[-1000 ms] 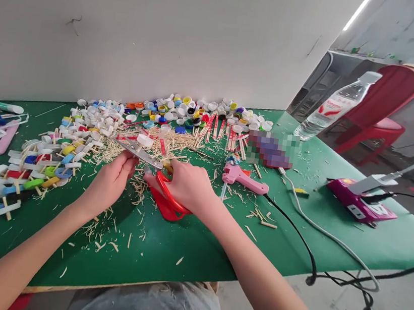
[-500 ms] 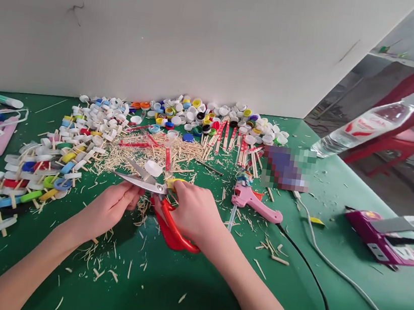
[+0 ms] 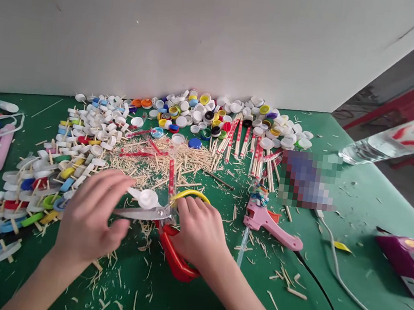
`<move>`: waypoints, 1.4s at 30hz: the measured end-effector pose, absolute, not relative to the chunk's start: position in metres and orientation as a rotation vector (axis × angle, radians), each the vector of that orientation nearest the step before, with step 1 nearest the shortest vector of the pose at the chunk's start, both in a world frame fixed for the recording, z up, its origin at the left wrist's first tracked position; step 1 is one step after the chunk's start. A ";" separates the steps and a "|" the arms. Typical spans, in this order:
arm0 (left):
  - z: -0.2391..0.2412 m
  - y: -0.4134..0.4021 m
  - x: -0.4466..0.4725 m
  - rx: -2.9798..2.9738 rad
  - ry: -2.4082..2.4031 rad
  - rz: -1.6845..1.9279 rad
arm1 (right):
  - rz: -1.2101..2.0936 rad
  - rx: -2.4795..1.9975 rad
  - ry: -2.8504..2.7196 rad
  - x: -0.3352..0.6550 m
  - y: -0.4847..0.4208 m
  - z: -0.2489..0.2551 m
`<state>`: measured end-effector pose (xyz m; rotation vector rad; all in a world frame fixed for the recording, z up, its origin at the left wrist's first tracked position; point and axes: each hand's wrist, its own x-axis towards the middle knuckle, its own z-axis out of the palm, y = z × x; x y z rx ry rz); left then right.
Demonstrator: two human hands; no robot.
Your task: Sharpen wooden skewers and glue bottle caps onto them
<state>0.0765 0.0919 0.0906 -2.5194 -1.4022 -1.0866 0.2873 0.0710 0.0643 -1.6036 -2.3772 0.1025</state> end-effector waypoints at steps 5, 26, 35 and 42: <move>0.092 0.094 0.091 -2.530 -1.337 -0.707 | 0.115 -1.555 -2.416 0.282 0.072 0.064; 0.074 0.065 0.075 -2.403 -2.178 -1.218 | 0.360 -1.842 -2.270 0.282 0.068 0.084; 0.075 0.071 0.065 -2.384 -2.399 -1.381 | 0.544 -1.735 -2.335 0.287 0.067 0.099; 0.087 0.081 0.039 -2.331 -2.221 -0.798 | 0.318 -1.657 -2.575 0.297 0.074 0.089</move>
